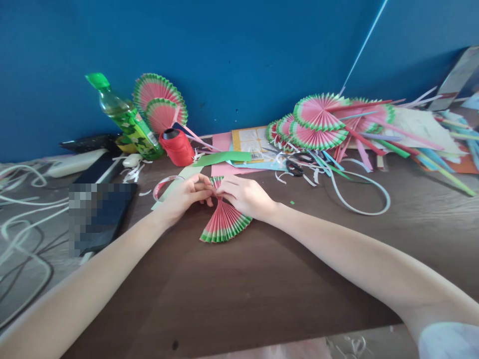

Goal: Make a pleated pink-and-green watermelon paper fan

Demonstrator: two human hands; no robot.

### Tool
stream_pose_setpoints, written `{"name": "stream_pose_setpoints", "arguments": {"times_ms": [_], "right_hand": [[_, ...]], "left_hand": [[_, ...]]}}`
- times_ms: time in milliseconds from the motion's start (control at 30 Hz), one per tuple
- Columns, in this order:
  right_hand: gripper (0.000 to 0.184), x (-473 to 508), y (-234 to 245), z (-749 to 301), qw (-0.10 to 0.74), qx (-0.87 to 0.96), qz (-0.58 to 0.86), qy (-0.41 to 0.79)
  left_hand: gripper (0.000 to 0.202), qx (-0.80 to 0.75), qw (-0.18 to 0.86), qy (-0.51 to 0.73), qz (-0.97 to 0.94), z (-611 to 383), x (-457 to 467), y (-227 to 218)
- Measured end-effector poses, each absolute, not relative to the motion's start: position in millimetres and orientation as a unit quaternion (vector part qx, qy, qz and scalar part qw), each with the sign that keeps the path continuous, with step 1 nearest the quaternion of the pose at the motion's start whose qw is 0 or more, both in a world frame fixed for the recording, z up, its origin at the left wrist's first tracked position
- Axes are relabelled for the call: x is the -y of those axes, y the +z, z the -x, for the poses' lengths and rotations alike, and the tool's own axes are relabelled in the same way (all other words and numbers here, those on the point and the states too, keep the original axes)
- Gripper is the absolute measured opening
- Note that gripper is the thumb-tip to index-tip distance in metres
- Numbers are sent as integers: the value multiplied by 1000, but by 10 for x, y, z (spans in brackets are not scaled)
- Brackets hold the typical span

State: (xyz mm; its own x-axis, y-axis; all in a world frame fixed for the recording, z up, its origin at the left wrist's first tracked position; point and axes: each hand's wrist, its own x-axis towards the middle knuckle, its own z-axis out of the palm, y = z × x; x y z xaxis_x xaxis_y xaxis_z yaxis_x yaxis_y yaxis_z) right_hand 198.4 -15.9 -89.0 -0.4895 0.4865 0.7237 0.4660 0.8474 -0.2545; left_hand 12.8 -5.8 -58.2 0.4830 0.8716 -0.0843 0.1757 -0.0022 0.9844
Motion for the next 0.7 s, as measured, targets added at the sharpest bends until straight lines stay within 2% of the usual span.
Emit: {"name": "stream_pose_setpoints", "arguments": {"times_ms": [167,300,467,700], "right_hand": [[24,178,-828,-2007,371,883,265,-110],[24,168,-805,-2008,366,877,261,-169],[23,170,-820,-1993,358,871,313,-122],[18,182,-853,-2000,347,875,337,-28]], "left_hand": [[18,-397,589,307,-633,-98,36,-597],[21,-387,603,313,-624,-87,23,-606],[17,-384,568,351,-638,-101,42,-636],[11,-404,373,349,-759,-145,72,-705]]}}
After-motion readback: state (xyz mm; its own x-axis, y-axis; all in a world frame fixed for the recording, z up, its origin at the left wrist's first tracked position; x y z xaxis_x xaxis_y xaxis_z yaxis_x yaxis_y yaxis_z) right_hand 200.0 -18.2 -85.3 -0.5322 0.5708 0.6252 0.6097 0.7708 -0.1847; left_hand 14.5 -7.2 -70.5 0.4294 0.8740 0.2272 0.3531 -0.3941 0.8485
